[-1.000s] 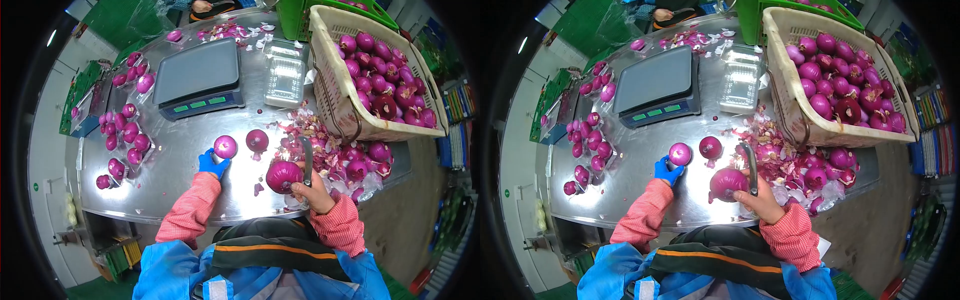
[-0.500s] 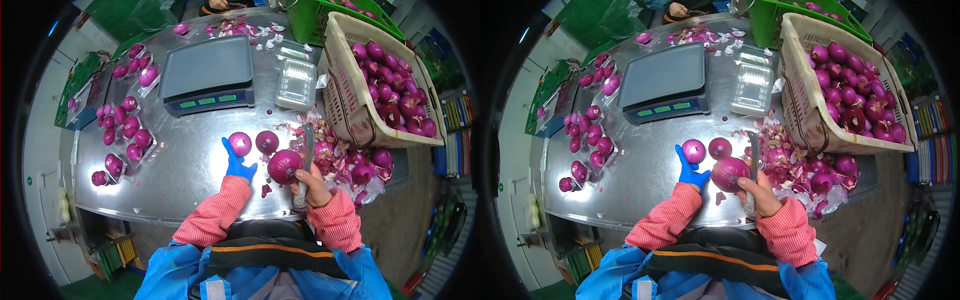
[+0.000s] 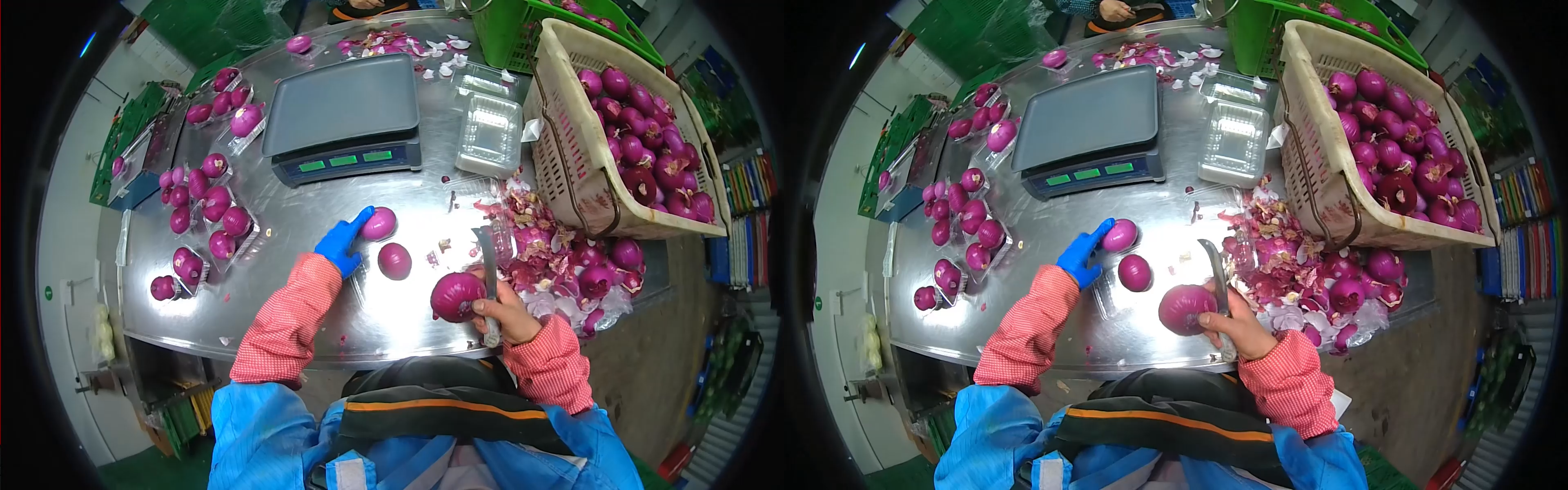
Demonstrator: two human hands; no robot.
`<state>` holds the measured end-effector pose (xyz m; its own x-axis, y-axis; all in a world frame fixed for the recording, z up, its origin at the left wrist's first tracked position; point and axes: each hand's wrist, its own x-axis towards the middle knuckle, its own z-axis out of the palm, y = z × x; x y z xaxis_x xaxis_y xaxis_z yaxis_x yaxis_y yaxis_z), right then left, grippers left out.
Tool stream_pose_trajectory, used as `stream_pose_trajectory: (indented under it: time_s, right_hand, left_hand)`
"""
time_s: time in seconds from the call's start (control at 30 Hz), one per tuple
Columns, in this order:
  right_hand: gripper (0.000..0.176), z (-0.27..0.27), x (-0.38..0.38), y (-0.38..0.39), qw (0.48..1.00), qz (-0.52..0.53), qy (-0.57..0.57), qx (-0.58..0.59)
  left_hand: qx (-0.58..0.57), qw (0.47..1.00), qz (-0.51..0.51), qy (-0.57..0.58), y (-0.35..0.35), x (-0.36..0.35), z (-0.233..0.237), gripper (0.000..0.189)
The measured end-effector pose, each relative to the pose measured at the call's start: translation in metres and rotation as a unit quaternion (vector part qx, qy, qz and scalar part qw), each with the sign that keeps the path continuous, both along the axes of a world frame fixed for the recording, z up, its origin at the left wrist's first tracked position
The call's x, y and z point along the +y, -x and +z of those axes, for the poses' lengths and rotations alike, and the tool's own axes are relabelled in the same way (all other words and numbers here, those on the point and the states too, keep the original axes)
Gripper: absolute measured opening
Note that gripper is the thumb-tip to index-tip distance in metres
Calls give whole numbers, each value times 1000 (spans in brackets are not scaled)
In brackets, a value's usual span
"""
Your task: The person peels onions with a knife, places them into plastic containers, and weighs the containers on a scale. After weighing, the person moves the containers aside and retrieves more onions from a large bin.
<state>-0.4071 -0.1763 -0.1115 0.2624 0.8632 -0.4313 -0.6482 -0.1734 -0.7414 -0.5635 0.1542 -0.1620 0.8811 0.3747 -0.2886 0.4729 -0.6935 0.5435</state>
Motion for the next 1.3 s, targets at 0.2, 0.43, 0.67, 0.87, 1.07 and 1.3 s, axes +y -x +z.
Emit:
stream_pose_trajectory:
  time_s: [0.2,0.43,0.67,0.87,1.07,1.3]
  right_hand:
    - [55,9,2,14,998,59,23,27]
    - [59,6,2,15,999,45,13,25]
    - [55,-3,-6,12,997,-19,-10,73]
    - [54,2,-14,9,997,-5,-50,58]
    - [62,-7,-16,15,998,18,4,57]
    - [53,6,-3,20,999,27,6,39]
  left_hand:
    - [-49,999,19,11,-34,-4,2,96]
    - [-134,976,122,125,-40,-1,-26,79]
    - [-248,951,-45,179,-44,-72,37,74]
    - [-220,969,-43,101,8,-76,50,73]
    - [-175,983,5,55,56,-90,7,78]
    - [-131,972,182,64,68,-72,-13,54]
